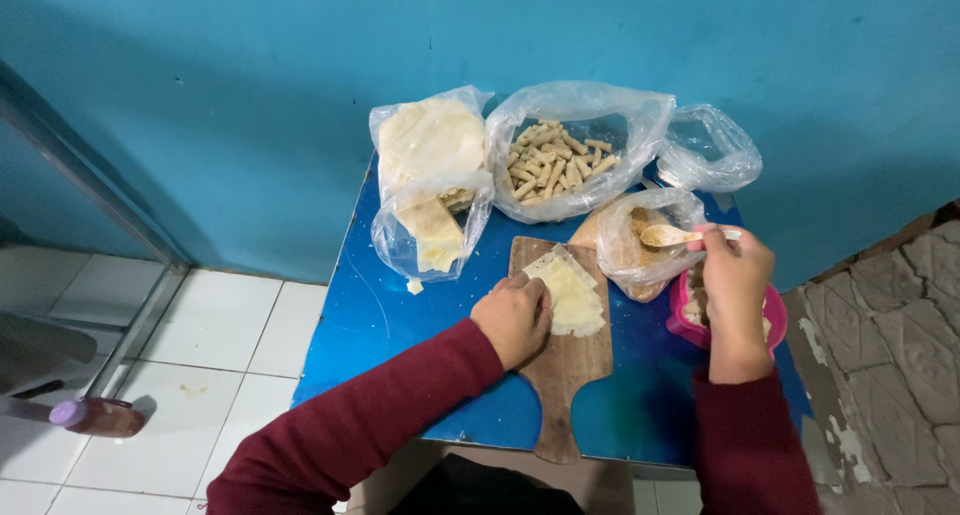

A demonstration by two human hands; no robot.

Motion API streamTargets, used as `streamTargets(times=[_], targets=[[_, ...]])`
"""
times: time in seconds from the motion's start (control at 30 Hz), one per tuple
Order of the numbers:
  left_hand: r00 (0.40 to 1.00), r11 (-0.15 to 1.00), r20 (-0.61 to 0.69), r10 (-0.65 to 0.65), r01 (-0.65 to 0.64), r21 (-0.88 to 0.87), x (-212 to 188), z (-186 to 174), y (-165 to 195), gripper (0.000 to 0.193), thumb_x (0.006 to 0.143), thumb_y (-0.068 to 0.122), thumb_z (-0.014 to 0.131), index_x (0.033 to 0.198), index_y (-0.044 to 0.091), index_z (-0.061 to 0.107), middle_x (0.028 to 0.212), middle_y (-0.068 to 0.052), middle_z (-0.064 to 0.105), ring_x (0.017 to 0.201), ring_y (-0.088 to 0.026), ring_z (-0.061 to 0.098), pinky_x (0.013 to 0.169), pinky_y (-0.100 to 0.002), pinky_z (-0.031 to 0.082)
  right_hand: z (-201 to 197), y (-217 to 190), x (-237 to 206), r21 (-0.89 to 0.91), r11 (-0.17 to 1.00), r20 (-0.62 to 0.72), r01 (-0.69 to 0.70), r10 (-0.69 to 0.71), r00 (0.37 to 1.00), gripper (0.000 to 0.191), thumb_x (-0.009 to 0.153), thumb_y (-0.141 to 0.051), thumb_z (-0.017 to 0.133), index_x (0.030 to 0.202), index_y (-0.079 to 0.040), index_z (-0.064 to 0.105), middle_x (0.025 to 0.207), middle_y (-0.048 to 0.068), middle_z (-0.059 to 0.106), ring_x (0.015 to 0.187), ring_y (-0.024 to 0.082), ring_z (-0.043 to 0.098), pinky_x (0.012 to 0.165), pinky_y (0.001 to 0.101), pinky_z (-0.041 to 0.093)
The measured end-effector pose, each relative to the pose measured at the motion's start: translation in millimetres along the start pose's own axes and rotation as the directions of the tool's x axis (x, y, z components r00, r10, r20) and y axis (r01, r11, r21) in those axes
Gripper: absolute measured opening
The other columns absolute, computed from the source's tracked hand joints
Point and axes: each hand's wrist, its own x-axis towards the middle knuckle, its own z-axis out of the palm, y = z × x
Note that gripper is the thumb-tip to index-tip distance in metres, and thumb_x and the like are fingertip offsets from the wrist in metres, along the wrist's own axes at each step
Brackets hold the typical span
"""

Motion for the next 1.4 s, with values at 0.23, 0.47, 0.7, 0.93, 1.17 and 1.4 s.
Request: streamTargets(times=[0.23, 0.47, 0.7, 0.93, 1.17, 1.4], targets=[[0.999, 1.0, 0.031, -0.011, 0.011, -0.017, 0.3, -8.6, 6.4, 0.019, 0.087, 0.016, 0.067, 0.102, 0.005, 0.062, 0.097, -0.018, 0.068, 0.095, -0.038, 0.066, 0.082, -0.045, 0.054, 14.3, -7.4, -13.7, -0.292, 0.956, 0.077, 0.033, -0.011, 0.997, 0.015, 0.099, -0.008, 0.066, 0.105, 0.001, 0.076, 0.086, 0.008, 0.075, 0.068, 0.011, 0.06, 0.061, 0.0259, 0.044], [1.0, 1.0, 0.028, -0.009, 0.009, -0.021, -1.8, -9.9, 8.9, 0.019, 0.089, 0.017, 0.067, 0.104, 0.006, 0.063, 0.1, -0.018, 0.07, 0.097, -0.038, 0.067, 0.083, -0.045, 0.054, 4.5, 5.5, -4.2, -0.034, 0.969, -0.013, -0.245, 0.244, 0.97, 0.015, 0.102, -0.012, 0.065, 0.104, -0.001, 0.073, 0.088, 0.002, 0.072, 0.057, 0.011, 0.048, 0.048, 0.0311, 0.034], [0.999, 1.0, 0.033, -0.006, 0.007, -0.03, -1.3, -10.9, 8.2, 0.02, 0.089, 0.018, 0.066, 0.104, 0.005, 0.064, 0.098, -0.019, 0.07, 0.095, -0.039, 0.067, 0.083, -0.046, 0.054, -4.8, 0.7, -1.5, 0.152, 0.965, -0.023, -0.216, 0.222, 0.975, 0.011, 0.1, -0.008, 0.065, 0.104, 0.0, 0.071, 0.085, 0.004, 0.07, 0.068, 0.009, 0.058, 0.061, 0.0249, 0.043], [1.0, 0.998, -0.011, -0.01, 0.009, -0.057, -1.5, -7.2, 5.6, 0.015, 0.092, 0.016, 0.062, 0.103, 0.005, 0.063, 0.096, -0.019, 0.071, 0.093, -0.04, 0.067, 0.084, -0.047, 0.054, -16.7, -12.8, -33.8, 0.187, 0.97, 0.067, -0.158, 0.148, 0.987, 0.011, 0.103, -0.009, 0.064, 0.107, -0.001, 0.072, 0.088, 0.004, 0.073, 0.07, 0.003, 0.054, 0.065, 0.0188, 0.041], [0.999, 0.997, 0.016, -0.029, 0.03, -0.074, -1.9, -9.4, 6.8, 0.018, 0.09, 0.015, 0.062, 0.105, 0.005, 0.062, 0.098, -0.019, 0.071, 0.093, -0.04, 0.067, 0.083, -0.048, 0.054, -4.8, -16.7, -88.0, 0.101, 0.978, 0.292, -0.184, 0.148, 0.945, 0.018, 0.102, -0.01, 0.063, 0.111, -0.001, 0.074, 0.086, 0.002, 0.072, 0.066, 0.0, 0.045, 0.061, 0.0175, 0.036], [0.999, 0.997, 0.019, -0.032, 0.033, -0.07, -1.7, -14.3, 11.1, 0.022, 0.09, 0.015, 0.063, 0.11, 0.006, 0.063, 0.1, -0.018, 0.071, 0.098, -0.039, 0.067, 0.085, -0.047, 0.054, 10.0, -32.9, -113.9, -0.013, 0.996, 0.404, -0.094, 0.091, 0.91, 0.024, 0.102, -0.017, 0.062, 0.114, 0.001, 0.073, 0.093, 0.007, 0.073, 0.085, 0.008, 0.063, 0.079, 0.0222, 0.049]])
